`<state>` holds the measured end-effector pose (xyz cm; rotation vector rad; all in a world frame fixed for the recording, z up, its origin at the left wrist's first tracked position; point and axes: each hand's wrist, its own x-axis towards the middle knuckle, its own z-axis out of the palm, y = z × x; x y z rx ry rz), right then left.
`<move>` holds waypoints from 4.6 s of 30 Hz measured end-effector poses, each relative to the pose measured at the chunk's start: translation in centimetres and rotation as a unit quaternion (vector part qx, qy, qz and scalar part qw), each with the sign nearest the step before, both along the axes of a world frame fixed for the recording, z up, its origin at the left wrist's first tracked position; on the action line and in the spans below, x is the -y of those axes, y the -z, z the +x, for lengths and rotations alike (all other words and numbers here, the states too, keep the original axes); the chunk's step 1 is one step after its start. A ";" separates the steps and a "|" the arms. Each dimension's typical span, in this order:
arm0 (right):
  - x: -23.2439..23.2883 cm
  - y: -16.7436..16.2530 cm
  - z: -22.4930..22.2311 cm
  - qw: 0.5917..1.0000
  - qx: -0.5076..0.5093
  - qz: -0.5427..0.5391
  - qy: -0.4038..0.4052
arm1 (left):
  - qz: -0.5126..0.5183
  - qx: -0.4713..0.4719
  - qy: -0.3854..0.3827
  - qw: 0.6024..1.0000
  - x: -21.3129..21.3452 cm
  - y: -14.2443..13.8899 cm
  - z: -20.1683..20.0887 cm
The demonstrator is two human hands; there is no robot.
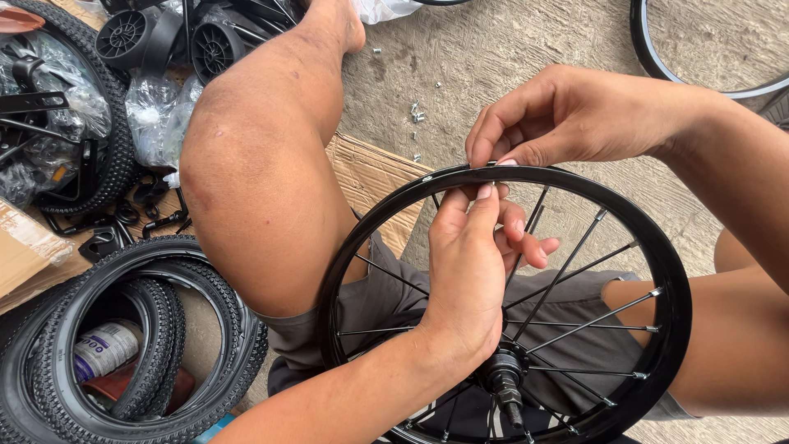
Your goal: The person assembles a bicycle wheel by inserting spokes into the hub and rim, then securing each spoke with a nipple. The person works on one wheel at a time, using both hands to align and tighten the components.
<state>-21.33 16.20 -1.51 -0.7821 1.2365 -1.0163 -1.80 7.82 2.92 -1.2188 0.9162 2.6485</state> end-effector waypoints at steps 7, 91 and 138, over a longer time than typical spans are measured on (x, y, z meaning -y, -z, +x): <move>0.3 -0.5 -0.4 0.996 -0.021 -0.078 -0.043 | -0.002 0.003 0.004 1.000 0.2 0.3 0.1; 0.6 -0.7 -0.8 0.987 -0.079 -0.114 -0.077 | 0.030 -0.006 0.003 1.000 0.4 0.0 0.1; 0.4 -0.6 -0.9 0.990 -0.090 -0.061 -0.087 | 0.039 -0.024 0.002 0.999 0.4 -0.1 0.2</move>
